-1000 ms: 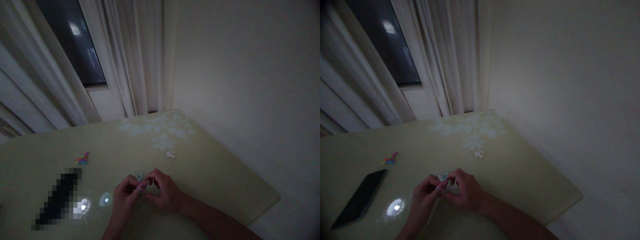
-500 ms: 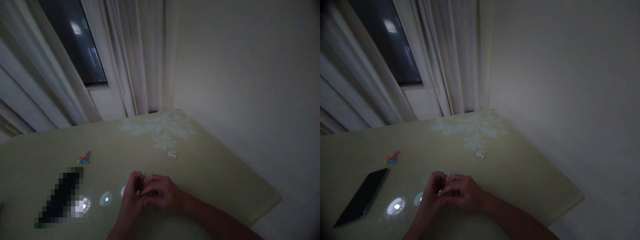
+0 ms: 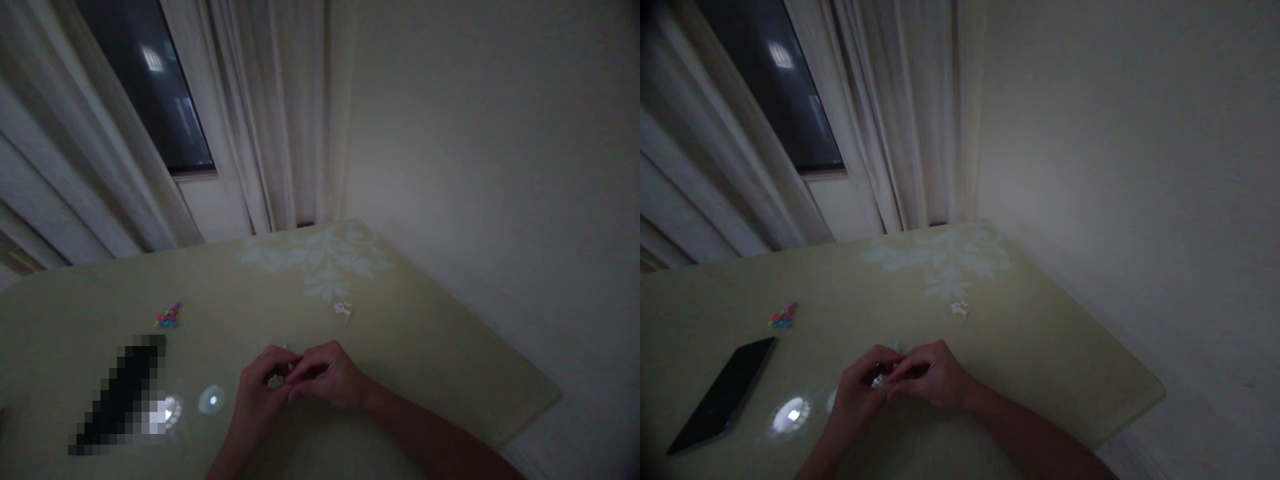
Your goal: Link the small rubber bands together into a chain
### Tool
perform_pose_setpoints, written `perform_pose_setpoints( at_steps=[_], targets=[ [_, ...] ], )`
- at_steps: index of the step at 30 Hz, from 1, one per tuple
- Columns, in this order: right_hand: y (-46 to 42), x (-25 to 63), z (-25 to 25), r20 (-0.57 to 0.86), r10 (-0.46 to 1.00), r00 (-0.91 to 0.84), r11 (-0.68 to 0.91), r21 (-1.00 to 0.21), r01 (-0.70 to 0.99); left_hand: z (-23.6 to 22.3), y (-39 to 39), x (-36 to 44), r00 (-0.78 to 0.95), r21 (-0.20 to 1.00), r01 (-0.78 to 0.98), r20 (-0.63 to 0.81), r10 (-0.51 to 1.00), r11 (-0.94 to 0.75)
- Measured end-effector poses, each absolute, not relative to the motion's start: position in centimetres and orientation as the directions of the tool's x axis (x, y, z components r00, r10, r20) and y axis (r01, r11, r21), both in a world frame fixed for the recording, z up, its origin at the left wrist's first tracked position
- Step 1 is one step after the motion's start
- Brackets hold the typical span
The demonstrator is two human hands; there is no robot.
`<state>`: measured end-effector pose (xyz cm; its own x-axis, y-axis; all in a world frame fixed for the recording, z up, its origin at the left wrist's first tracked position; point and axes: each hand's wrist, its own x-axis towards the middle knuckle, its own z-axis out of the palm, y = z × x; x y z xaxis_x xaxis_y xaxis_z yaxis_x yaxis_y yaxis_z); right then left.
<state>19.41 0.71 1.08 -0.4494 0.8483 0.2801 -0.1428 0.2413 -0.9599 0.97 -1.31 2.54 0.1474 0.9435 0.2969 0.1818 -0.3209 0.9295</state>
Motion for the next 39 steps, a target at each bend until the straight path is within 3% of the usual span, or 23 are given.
perform_pose_setpoints(
  at_steps=[21,27,30,39],
  targets=[
    [1.04,19.72,1.73,0.234,0.896,-0.379,0.239,-0.970,-0.033,2.41,-1.00,0.65,0.180,0.988,0.051,0.131,0.975,-0.143],
    [0.91,19.73,1.66,0.303,0.824,-0.479,0.305,-0.949,-0.077,2.02,-0.87,0.81,0.086,0.977,0.075,0.195,0.977,-0.201],
    [0.89,19.64,1.49,0.335,0.810,-0.481,0.357,-0.933,-0.050,2.19,-0.89,0.96,0.118,0.970,0.100,0.209,0.971,-0.221],
    [1.07,19.74,1.33,0.392,0.815,-0.427,0.416,-0.909,-0.040,2.31,-0.89,0.80,0.132,0.990,0.034,0.132,0.982,-0.137]
  ],
)
